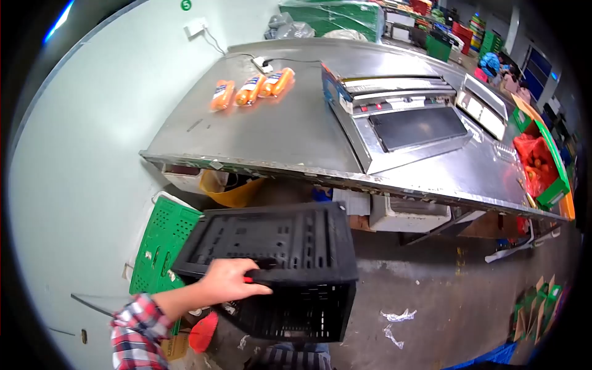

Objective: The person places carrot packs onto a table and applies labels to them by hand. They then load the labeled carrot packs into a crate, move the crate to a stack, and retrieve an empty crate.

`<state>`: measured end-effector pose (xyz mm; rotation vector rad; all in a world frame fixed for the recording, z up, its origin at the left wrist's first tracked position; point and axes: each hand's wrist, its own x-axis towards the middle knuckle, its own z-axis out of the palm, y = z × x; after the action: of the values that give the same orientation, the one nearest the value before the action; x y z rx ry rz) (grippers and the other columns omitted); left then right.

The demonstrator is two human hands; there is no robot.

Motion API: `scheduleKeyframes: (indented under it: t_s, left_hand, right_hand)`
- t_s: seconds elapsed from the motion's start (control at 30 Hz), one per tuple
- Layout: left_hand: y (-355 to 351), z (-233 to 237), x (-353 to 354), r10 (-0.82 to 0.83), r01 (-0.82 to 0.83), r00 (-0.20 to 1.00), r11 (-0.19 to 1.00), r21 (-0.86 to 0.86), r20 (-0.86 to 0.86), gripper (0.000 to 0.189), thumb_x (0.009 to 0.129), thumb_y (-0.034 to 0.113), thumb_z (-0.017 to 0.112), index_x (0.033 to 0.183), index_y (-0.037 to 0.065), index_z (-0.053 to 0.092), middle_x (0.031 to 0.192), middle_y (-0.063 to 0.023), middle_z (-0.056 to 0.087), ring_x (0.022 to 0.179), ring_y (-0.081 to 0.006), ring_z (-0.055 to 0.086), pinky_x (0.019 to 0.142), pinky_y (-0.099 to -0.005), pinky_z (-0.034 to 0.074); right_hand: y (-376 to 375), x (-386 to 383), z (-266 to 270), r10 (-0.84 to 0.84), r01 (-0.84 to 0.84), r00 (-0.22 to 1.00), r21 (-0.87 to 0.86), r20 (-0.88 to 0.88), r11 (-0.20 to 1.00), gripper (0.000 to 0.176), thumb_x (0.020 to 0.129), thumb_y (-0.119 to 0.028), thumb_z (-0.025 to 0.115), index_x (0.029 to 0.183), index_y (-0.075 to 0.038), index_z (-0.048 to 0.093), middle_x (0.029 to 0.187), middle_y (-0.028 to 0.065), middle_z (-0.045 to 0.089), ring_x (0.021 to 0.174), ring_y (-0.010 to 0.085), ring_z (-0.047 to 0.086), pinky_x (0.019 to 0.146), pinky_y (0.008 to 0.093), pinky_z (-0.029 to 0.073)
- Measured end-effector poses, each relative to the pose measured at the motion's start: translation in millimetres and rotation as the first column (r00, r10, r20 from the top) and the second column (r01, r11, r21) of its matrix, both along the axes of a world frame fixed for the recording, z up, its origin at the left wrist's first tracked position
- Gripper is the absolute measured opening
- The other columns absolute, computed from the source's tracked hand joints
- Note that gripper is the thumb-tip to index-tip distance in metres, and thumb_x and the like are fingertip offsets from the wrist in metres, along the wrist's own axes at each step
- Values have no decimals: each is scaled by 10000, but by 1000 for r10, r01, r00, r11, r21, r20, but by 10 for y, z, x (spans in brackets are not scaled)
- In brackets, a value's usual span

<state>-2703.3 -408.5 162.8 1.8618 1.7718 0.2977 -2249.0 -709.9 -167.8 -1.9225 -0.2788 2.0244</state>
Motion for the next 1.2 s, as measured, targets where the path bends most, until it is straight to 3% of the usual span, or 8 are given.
scheduleKeyframes:
  t_s: [0.23,0.3,0.37,0.5,0.53,0.77,0.83,1.2]
  left_hand:
    - [-910,1857,-824,586,-591,805,783,193,88,244,615,113,714,788,-18,603,671,-14,562,635,-92,520,614,-238,438]
    - [-1202,2148,-989,742,-774,632,586,240,226,189,631,77,654,791,-7,599,674,9,546,630,-65,503,601,-215,419]
    - [-1484,2293,-1206,749,-847,529,433,310,399,132,679,119,614,764,27,574,649,37,513,581,-35,460,530,-191,371]
    - [-2433,2118,-2160,805,-907,374,216,360,460,239,823,261,568,709,108,424,563,58,374,439,-33,331,411,-188,243]
    - [-2666,1992,-2410,773,-912,368,191,363,517,265,845,270,551,695,117,395,560,50,372,418,-35,322,387,-186,240]
    - [-4383,686,-4160,527,-922,-349,-341,-183,775,372,837,406,568,626,149,402,515,46,360,408,-50,310,371,-209,221]
    - [-4530,302,-4230,548,-852,-482,-474,-221,683,343,833,397,572,695,127,411,582,12,387,471,-88,342,425,-232,250]
    - [-4051,-662,-4084,655,-701,-710,-695,163,-259,446,812,346,595,1075,10,464,954,-172,533,822,-296,522,725,-363,411]
  right_hand:
    - [1406,-1151,-6,-145,129,928,-71,-343,989,430,877,-441,442,923,-59,634,858,98,647,799,237,603,676,356,457]
    - [1924,-1863,307,-140,108,846,-91,-514,990,491,885,-487,390,1127,-68,471,1148,169,527,1054,250,511,896,372,397]
    - [2288,-2594,511,52,-64,699,11,-713,998,691,866,-567,319,1381,-126,181,1336,187,357,1219,280,371,999,384,293]
    - [2899,-4016,1474,123,-44,478,117,-870,992,618,889,-533,295,1391,-224,110,1286,213,405,1179,304,413,979,379,335]
    - [3089,-4336,1411,236,-105,195,219,-952,970,662,875,-543,309,1399,-217,71,1259,203,429,1160,300,435,980,398,339]
    - [3426,-6015,2026,930,-555,142,750,-340,359,382,923,-303,439,1155,-1,463,968,94,606,873,136,579,786,238,453]
    - [3534,-6059,2120,935,-351,201,869,-293,348,361,920,-289,451,1151,-13,475,951,73,610,867,124,576,779,250,463]
    - [5814,-6130,2422,669,-557,727,704,155,442,311,896,-240,477,1097,-4,496,928,114,584,779,182,591,696,294,499]
